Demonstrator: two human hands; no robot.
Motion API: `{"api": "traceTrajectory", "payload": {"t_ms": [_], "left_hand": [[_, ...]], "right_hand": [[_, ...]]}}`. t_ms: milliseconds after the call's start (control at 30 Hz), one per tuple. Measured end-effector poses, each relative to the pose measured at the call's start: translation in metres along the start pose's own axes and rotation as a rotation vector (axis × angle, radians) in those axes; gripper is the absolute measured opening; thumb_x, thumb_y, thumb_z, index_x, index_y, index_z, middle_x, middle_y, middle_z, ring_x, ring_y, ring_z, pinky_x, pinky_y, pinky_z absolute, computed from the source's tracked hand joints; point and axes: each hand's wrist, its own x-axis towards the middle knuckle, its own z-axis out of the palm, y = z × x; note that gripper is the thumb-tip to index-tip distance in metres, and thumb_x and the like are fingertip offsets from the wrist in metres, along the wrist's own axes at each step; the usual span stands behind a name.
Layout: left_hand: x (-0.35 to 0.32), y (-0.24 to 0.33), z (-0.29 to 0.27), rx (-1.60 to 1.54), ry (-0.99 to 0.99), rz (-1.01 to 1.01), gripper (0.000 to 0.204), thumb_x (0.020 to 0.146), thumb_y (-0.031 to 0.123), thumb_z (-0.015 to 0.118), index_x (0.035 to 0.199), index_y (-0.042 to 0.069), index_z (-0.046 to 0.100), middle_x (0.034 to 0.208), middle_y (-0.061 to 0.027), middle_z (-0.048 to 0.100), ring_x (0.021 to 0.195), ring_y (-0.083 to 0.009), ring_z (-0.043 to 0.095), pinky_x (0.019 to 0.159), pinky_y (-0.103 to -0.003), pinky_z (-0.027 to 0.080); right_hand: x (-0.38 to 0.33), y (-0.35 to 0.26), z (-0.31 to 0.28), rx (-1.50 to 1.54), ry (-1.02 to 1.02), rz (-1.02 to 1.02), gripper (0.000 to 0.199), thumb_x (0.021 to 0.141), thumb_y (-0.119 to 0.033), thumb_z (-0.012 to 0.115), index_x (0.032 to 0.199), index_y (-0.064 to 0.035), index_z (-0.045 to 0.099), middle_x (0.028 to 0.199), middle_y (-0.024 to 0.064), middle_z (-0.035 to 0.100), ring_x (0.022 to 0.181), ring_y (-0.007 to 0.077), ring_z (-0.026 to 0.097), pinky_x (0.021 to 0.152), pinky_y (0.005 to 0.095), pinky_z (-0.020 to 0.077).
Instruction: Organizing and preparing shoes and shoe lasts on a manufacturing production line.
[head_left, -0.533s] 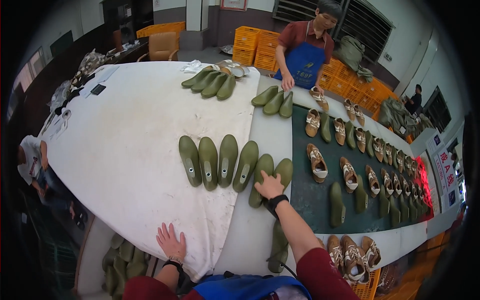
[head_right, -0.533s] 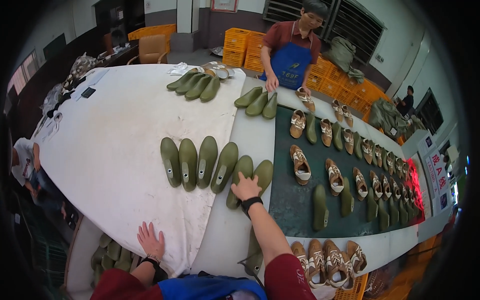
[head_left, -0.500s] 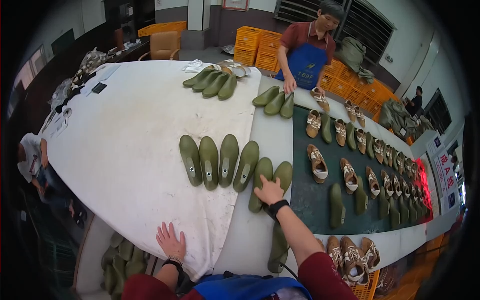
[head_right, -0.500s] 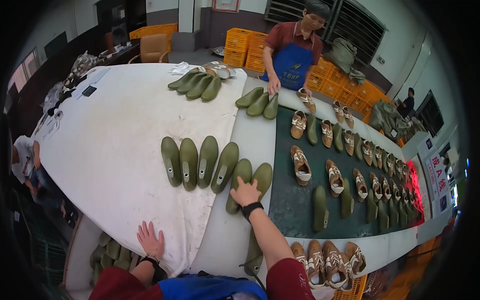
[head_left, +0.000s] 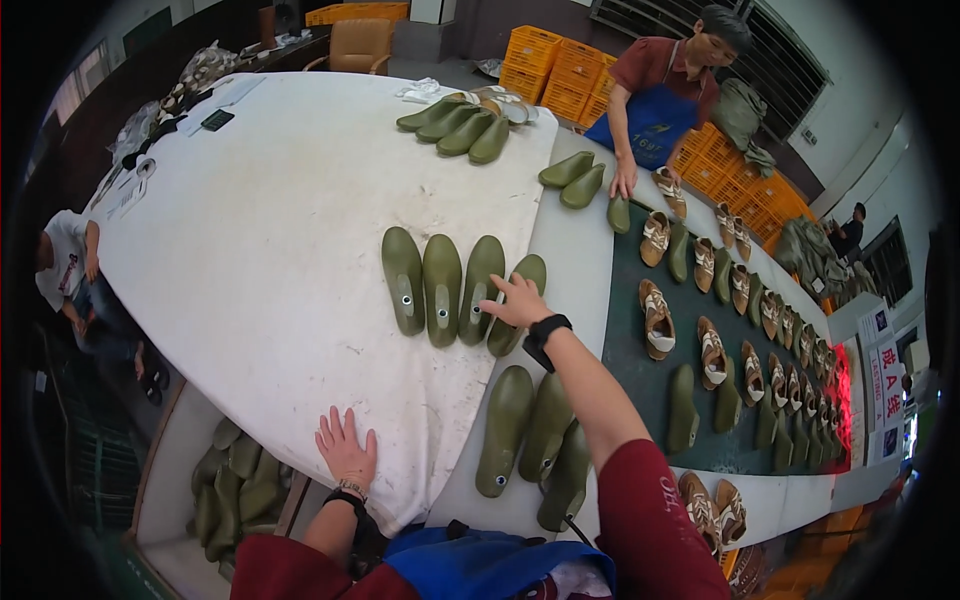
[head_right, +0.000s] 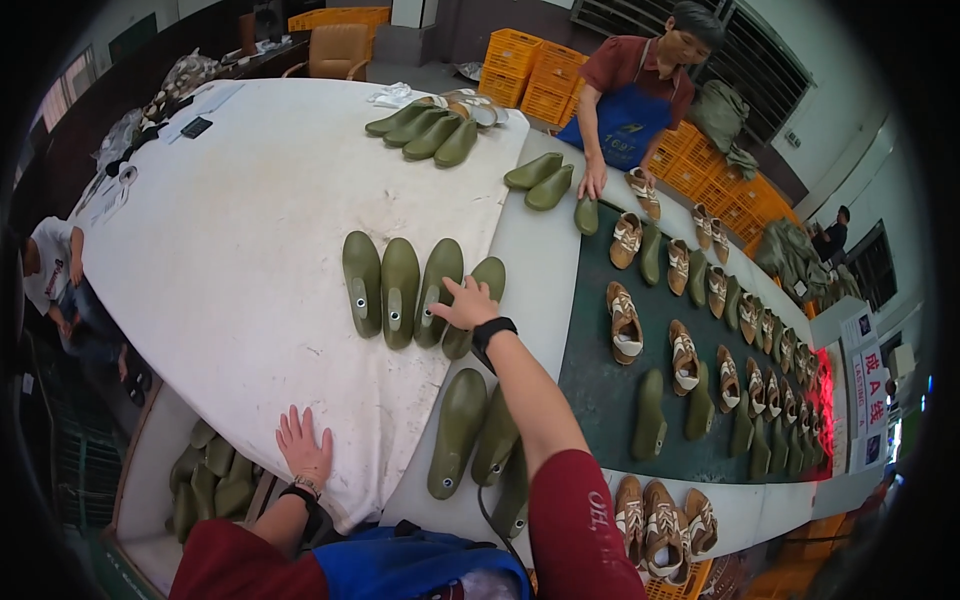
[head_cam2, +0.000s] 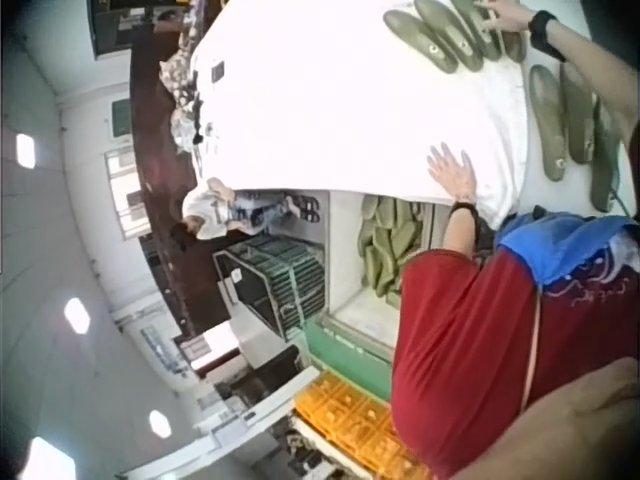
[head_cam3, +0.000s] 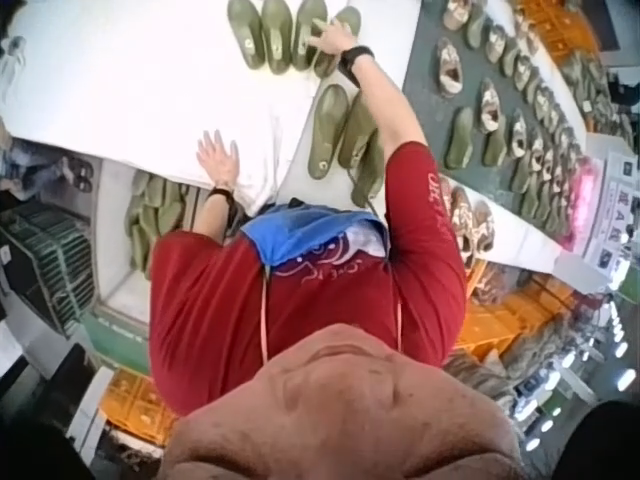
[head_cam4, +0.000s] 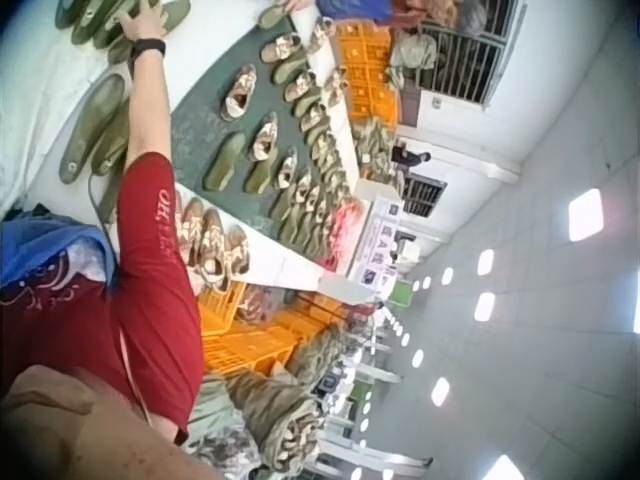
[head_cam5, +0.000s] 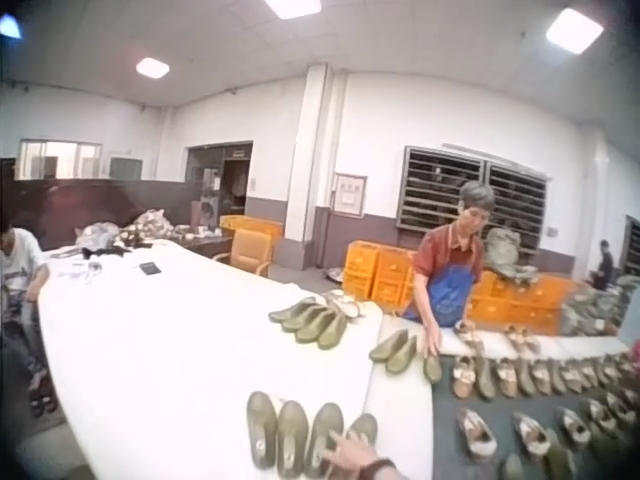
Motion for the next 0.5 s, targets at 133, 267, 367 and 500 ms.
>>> {"api": "traceTrajectory", "payload": {"t_ms": [133,267,367,500], "left_hand": [[0.002,-0.001,0.000,-0.011,-0.025,-0.014,0.056,0.081,0.033,0.056,0.130,0.008,0.043,0.142,-0.0158,0.030,0.132,-0.0374,0.023,0.107,-0.052,0.016],[0.002,0.000,0.000,-0.003,0.000,0.010,0.056,0.081,0.032,0.056,0.130,0.008,0.043,0.142,-0.0160,0.031,0.131,-0.0379,0.024,0.107,-0.052,0.016],[0.002,0.000,0.001,-0.005,-0.004,0.002,0.056,0.080,0.031,0.056,0.130,0.008,0.044,0.142,-0.0161,0.031,0.131,-0.0379,0.025,0.107,-0.052,0.016],[0.003,0.000,0.005,0.028,0.017,0.001,0.056,0.079,0.033,0.057,0.128,0.009,0.046,0.141,-0.0153,0.032,0.131,-0.0378,0.026,0.106,-0.053,0.018]], "right_hand": [[0.029,-0.020,0.020,0.023,-0.071,0.228,0.071,0.075,-0.058,0.055,0.137,-0.0286,0.036,0.142,0.0130,0.031,0.131,0.0395,0.025,0.099,0.0603,0.0280],[0.041,-0.009,0.026,0.079,0.000,0.464,0.070,0.072,-0.048,0.056,0.137,-0.0284,0.036,0.137,0.0140,0.036,0.131,0.0390,0.025,0.097,0.0590,0.0313],[0.049,0.020,0.017,0.106,-0.127,0.552,0.084,0.067,-0.057,0.061,0.137,-0.0178,0.037,0.139,0.0184,0.034,0.127,0.0346,0.035,0.099,0.0473,0.0368],[0.034,0.056,0.001,0.162,-0.230,0.495,0.081,0.064,-0.060,0.064,0.126,-0.0100,0.052,0.138,0.0232,0.034,0.124,0.0326,0.040,0.098,0.0395,0.0393]]}}
